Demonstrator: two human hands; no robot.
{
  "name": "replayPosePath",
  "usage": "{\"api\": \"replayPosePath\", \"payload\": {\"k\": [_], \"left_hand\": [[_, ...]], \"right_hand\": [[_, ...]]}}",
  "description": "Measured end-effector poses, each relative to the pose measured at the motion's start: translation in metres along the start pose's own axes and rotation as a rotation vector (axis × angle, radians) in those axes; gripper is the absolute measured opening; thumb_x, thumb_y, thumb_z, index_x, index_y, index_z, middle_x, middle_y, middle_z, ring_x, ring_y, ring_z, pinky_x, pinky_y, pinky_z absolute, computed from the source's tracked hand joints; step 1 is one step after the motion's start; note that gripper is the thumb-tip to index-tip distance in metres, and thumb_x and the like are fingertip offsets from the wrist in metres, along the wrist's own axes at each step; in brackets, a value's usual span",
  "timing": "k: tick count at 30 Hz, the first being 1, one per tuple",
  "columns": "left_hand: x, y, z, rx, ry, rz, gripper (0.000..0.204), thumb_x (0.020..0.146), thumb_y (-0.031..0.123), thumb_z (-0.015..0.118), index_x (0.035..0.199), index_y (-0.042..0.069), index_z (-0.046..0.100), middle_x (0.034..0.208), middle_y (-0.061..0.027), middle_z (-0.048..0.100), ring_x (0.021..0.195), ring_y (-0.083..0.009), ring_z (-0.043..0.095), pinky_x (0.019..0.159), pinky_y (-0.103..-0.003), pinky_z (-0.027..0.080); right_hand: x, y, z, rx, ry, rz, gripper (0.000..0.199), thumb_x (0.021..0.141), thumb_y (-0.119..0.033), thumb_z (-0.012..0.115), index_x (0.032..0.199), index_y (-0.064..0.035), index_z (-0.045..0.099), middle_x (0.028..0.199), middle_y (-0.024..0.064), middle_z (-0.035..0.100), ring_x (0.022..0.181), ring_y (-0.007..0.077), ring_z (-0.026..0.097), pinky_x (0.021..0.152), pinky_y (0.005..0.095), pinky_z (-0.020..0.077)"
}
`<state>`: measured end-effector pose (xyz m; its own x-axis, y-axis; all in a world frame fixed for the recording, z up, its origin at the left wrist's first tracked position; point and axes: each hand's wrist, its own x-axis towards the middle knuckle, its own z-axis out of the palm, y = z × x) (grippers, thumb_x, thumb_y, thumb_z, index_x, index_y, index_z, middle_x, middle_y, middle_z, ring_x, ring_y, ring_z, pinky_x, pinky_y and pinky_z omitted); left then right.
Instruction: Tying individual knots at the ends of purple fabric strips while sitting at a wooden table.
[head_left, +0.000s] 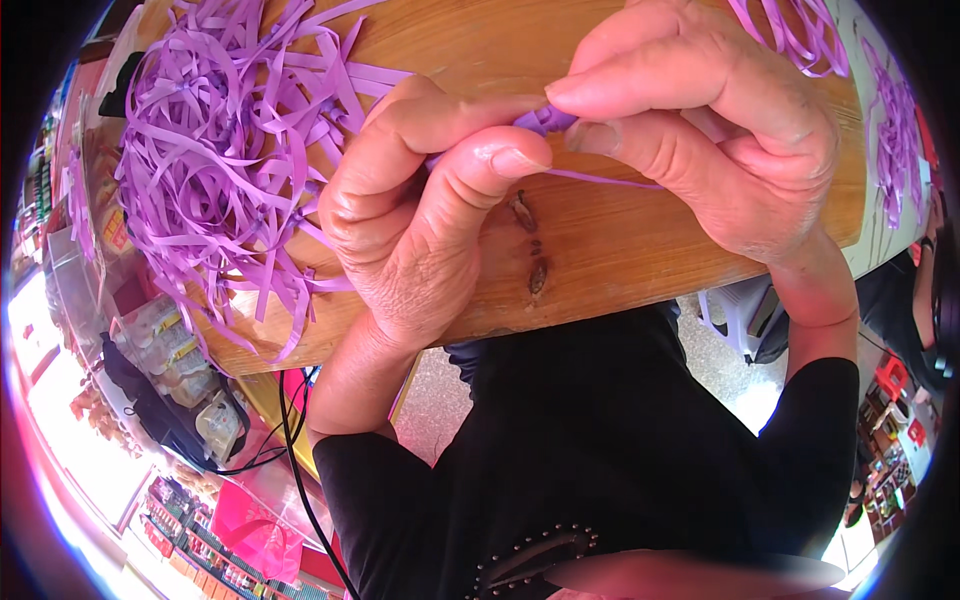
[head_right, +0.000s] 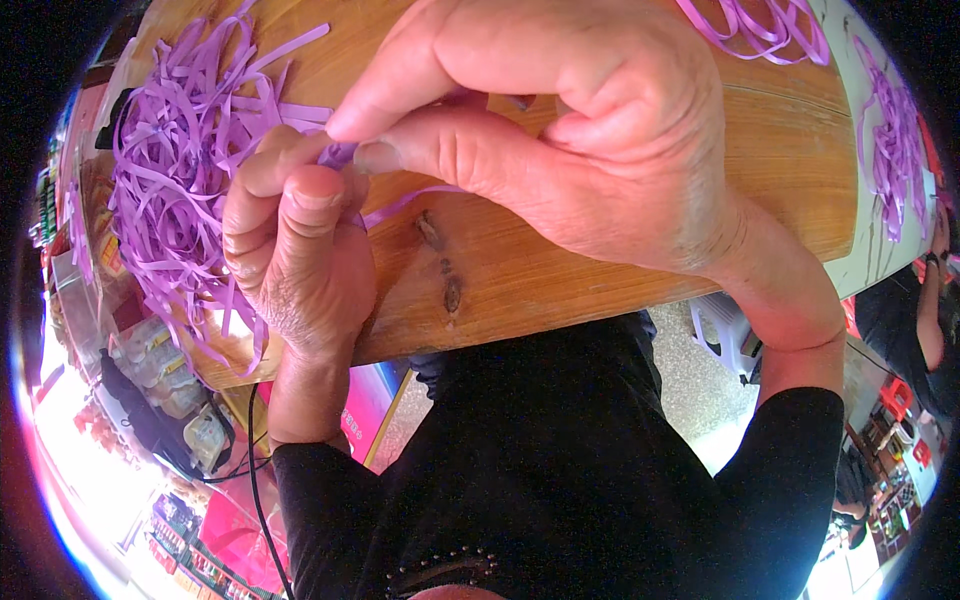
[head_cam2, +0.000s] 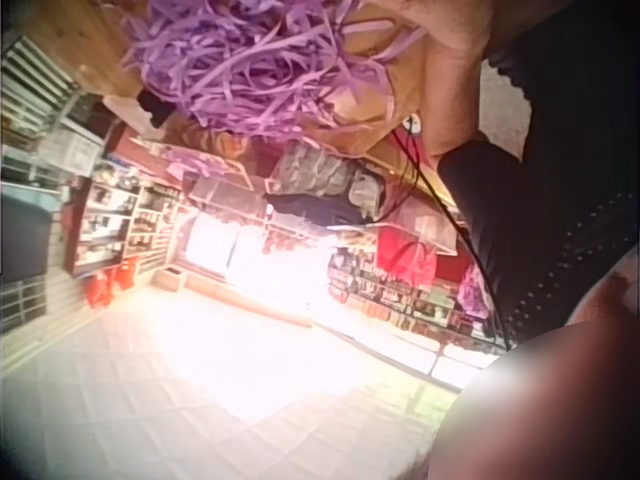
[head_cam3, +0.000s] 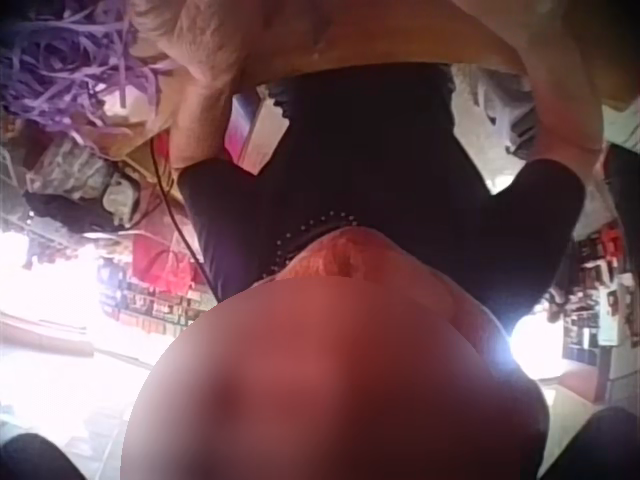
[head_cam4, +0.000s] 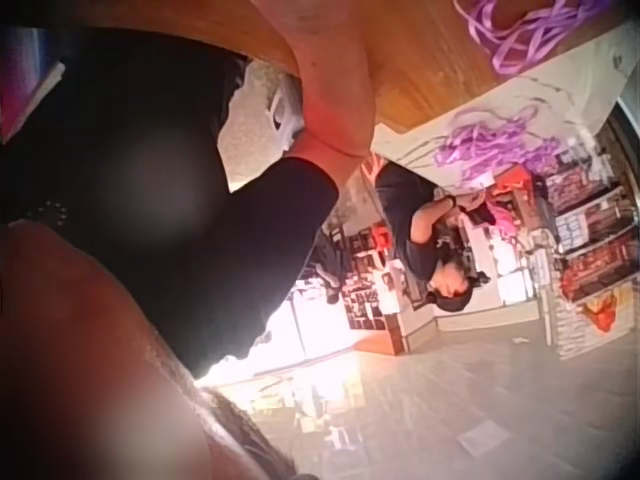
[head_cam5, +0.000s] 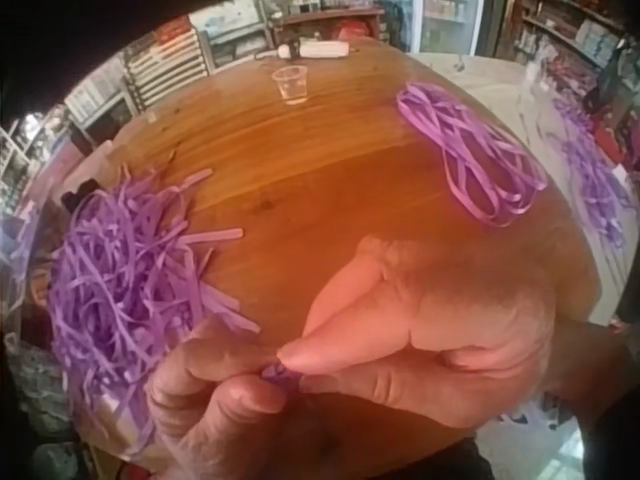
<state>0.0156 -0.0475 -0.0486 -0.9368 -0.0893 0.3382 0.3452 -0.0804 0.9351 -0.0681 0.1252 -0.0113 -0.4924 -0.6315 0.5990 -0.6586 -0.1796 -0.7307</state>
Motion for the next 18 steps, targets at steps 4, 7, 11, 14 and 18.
{"api": "replayPosePath", "payload": {"k": [4,7,11,14,18], "left_hand": [[0.01,-0.002,0.008,0.09,-0.063,0.134,0.014,0.083,0.014,0.065,0.088,0.001,0.061,0.073,0.0008,0.049,0.065,-0.0085,0.041,0.061,-0.021,0.033],[0.004,0.002,0.002,0.17,-0.024,0.108,0.016,0.083,0.014,0.064,0.089,0.0,0.061,0.072,-0.0001,0.049,0.066,-0.0088,0.042,0.063,-0.022,0.034],[0.006,0.002,0.003,0.178,-0.031,0.109,0.016,0.083,0.012,0.063,0.088,-0.002,0.061,0.073,-0.0017,0.051,0.067,-0.0096,0.043,0.064,-0.022,0.034],[0.006,0.003,0.002,0.202,-0.043,0.159,0.014,0.083,0.01,0.063,0.087,-0.003,0.061,0.074,-0.0023,0.051,0.068,-0.0101,0.044,0.064,-0.022,0.035],[0.005,0.005,0.002,0.186,-0.043,0.12,0.012,0.081,0.007,0.064,0.087,-0.004,0.061,0.073,-0.0023,0.05,0.069,-0.0103,0.044,0.065,-0.022,0.035]], "right_hand": [[0.014,-0.038,-0.03,-0.362,-0.321,0.242,0.018,0.073,0.007,0.069,0.091,0.0035,0.065,0.081,0.0121,0.063,0.068,0.0183,0.063,0.055,0.0228,0.0478],[0.0,-0.006,-0.009,-0.102,-0.134,0.147,0.018,0.075,0.006,0.068,0.092,0.0026,0.065,0.082,0.0115,0.063,0.07,0.018,0.063,0.058,0.0226,0.0482],[-0.006,0.003,-0.004,0.043,0.002,0.068,0.017,0.075,0.006,0.067,0.092,0.0027,0.065,0.081,0.0116,0.063,0.069,0.0181,0.063,0.058,0.0226,0.0482],[-0.004,0.005,-0.003,0.05,0.019,-0.023,0.017,0.075,0.007,0.067,0.092,0.0047,0.064,0.08,0.0129,0.063,0.064,0.0188,0.062,0.053,0.0231,0.0474],[-0.003,0.008,-0.001,0.068,0.016,-0.084,0.018,0.075,0.008,0.066,0.092,0.0061,0.063,0.079,0.0137,0.063,0.061,0.0189,0.062,0.05,0.023,0.0465]]}}
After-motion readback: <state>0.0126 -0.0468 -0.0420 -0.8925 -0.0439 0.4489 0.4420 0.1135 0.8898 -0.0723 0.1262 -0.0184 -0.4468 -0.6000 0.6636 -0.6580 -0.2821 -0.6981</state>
